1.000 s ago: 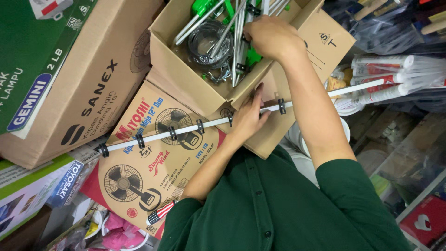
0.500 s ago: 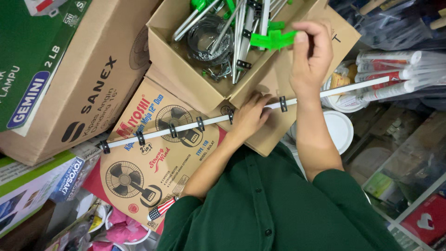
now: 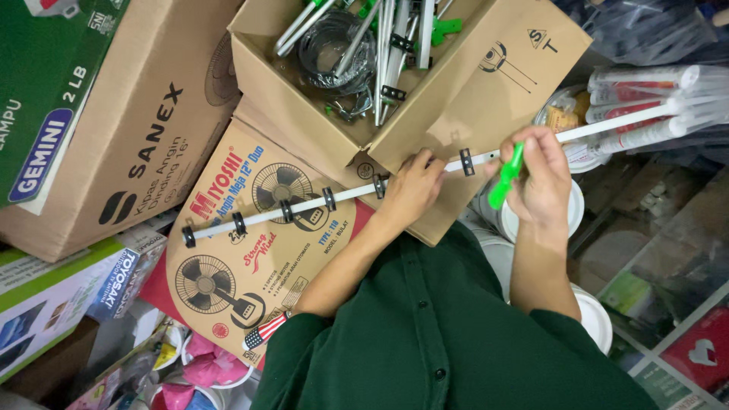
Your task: The person assembles an antenna by snapping black and green plastic clips onto a metal rod and connecting components by hand.
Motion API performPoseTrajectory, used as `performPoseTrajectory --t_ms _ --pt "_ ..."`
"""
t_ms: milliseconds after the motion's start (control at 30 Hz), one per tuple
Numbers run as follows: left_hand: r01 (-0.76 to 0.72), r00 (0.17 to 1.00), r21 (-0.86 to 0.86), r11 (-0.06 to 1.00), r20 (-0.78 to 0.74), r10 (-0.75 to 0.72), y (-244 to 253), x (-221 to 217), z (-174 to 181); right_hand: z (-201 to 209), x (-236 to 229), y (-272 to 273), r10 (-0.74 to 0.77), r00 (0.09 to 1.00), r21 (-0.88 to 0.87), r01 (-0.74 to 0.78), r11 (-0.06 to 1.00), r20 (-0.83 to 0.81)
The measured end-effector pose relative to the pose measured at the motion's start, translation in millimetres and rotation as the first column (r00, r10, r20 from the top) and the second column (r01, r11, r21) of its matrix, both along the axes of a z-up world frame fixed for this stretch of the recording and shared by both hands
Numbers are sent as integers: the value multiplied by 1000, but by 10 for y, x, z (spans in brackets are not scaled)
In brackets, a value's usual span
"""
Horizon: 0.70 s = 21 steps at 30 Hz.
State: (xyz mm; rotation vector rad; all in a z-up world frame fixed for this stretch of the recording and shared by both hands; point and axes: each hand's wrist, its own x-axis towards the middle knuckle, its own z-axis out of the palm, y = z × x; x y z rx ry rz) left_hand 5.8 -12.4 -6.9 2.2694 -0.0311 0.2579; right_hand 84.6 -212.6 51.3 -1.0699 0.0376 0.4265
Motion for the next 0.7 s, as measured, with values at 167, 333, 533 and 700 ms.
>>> performPoseTrajectory --t_ms 167,333,533,700 --pt "2 1000 -56 998 6 -2 -36 -53 260 -319 -365 -323 34 998 -69 -37 997 -44" --pt "-20 999 -72 997 26 22 -82 -37 351 -753 -561 -201 -5 989 -60 -4 998 -147" --pt "-16 999 -46 999 34 17 -120 -36 309 -630 -447 118 -45 916 122 102 987 -399" --pt "-26 999 -46 999 19 26 -146 -110 259 -548 -485 270 -100 956 157 148 977 -276"
